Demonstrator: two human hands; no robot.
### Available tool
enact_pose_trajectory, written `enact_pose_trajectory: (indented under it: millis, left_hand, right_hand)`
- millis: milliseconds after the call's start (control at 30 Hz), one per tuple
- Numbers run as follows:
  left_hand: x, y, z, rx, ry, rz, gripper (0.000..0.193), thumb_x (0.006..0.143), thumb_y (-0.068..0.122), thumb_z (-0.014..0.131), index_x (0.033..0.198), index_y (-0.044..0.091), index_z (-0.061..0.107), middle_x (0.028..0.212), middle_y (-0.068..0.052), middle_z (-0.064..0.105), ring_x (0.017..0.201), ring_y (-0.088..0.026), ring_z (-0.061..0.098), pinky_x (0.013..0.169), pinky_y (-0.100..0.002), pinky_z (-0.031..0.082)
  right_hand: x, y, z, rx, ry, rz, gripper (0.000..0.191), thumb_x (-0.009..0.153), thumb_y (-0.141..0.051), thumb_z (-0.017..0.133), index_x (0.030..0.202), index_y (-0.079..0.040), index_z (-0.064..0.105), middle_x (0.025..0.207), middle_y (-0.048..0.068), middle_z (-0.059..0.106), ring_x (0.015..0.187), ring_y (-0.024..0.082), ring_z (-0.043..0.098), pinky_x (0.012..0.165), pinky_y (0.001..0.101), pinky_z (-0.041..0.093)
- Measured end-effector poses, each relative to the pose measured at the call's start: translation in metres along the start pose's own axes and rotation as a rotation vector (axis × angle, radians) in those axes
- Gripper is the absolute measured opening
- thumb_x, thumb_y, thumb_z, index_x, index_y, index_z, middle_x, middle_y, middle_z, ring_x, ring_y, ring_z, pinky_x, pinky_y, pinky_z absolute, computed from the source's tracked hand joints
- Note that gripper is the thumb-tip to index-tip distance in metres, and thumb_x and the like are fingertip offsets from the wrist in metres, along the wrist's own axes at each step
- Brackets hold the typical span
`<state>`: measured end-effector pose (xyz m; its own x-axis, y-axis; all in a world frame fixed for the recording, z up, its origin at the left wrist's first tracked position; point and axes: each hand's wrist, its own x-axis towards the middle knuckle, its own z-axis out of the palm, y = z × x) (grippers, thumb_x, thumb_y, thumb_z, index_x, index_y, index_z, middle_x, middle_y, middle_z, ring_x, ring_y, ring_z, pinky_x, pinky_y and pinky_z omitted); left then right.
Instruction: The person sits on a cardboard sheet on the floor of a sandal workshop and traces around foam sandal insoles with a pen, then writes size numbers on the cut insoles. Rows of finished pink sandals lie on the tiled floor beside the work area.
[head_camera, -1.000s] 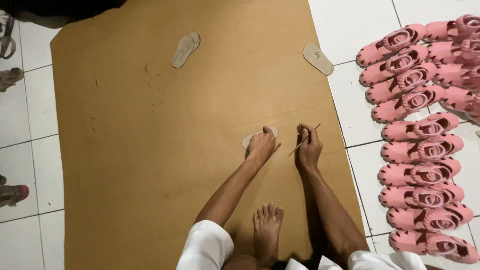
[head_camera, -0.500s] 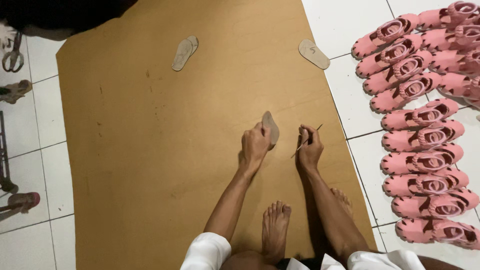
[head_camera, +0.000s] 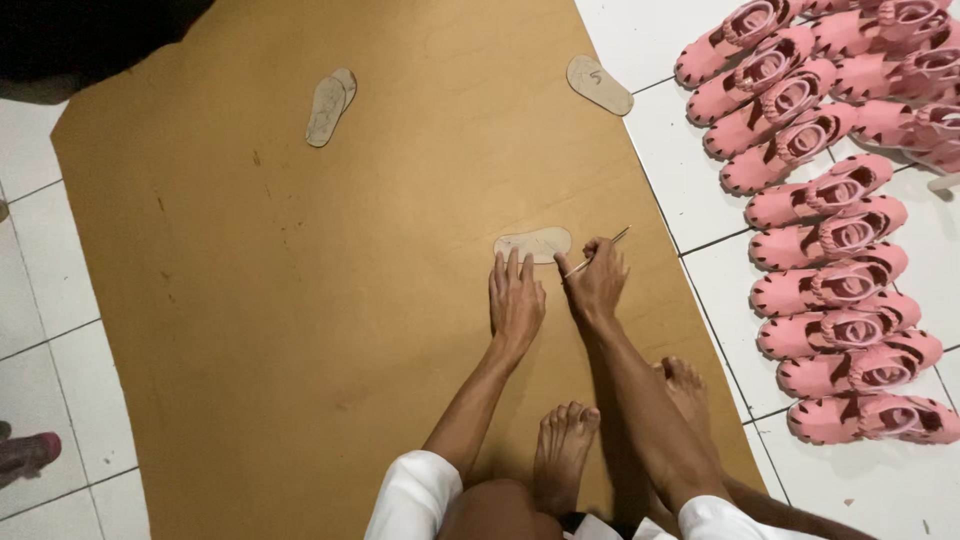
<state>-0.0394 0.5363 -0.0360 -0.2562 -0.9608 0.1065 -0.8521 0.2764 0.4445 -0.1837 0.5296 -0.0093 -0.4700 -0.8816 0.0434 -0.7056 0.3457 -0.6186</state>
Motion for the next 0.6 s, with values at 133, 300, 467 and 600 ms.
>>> enact_pose_trajectory:
  millis: [133, 300, 467, 600]
  left_hand:
    - [0.006, 0.014, 0.006, -0.027, 0.011, -0.095, 0.064, 0.089, 0.021, 0.069, 0.146, -0.002, 0.048, 0.157, -0.025, 0.039, 0.147, -0.047, 0.03, 0.118, -0.058, 0.027]
    - [0.02, 0.016, -0.001, 0.019, -0.046, -0.108, 0.067, 0.091, 0.025, 0.066, 0.15, 0.001, 0.045, 0.16, -0.023, 0.035, 0.149, -0.046, 0.028, 0.119, -0.06, 0.025]
    - [0.021, 0.017, 0.004, 0.028, -0.059, -0.113, 0.066, 0.095, 0.025, 0.062, 0.153, 0.001, 0.042, 0.163, -0.023, 0.03, 0.152, -0.047, 0.023, 0.121, -0.063, 0.021]
    - [0.019, 0.013, 0.01, -0.014, -0.122, -0.135, 0.068, 0.094, 0.025, 0.061, 0.154, 0.003, 0.04, 0.164, -0.022, 0.026, 0.152, -0.046, 0.019, 0.119, -0.066, 0.017]
  right_hand:
    - [0.018, -0.009, 0.001, -0.019, -0.023, 0.013, 0.055, 0.08, -0.039, 0.088, 0.106, -0.004, 0.054, 0.1, 0.013, 0.062, 0.099, 0.033, 0.056, 0.09, 0.0464, 0.042]
    - [0.028, -0.013, 0.003, -0.019, 0.045, -0.001, 0.054, 0.082, -0.038, 0.087, 0.105, -0.003, 0.054, 0.102, 0.015, 0.062, 0.1, 0.037, 0.056, 0.089, 0.0486, 0.042]
    - [0.032, -0.006, 0.002, -0.03, 0.022, -0.017, 0.055, 0.08, -0.041, 0.087, 0.103, -0.003, 0.054, 0.097, 0.017, 0.063, 0.094, 0.038, 0.058, 0.084, 0.0496, 0.044]
    - [0.039, -0.001, 0.002, -0.018, 0.011, -0.031, 0.054, 0.08, -0.042, 0.087, 0.098, -0.003, 0.054, 0.093, 0.017, 0.064, 0.092, 0.039, 0.06, 0.079, 0.0495, 0.047]
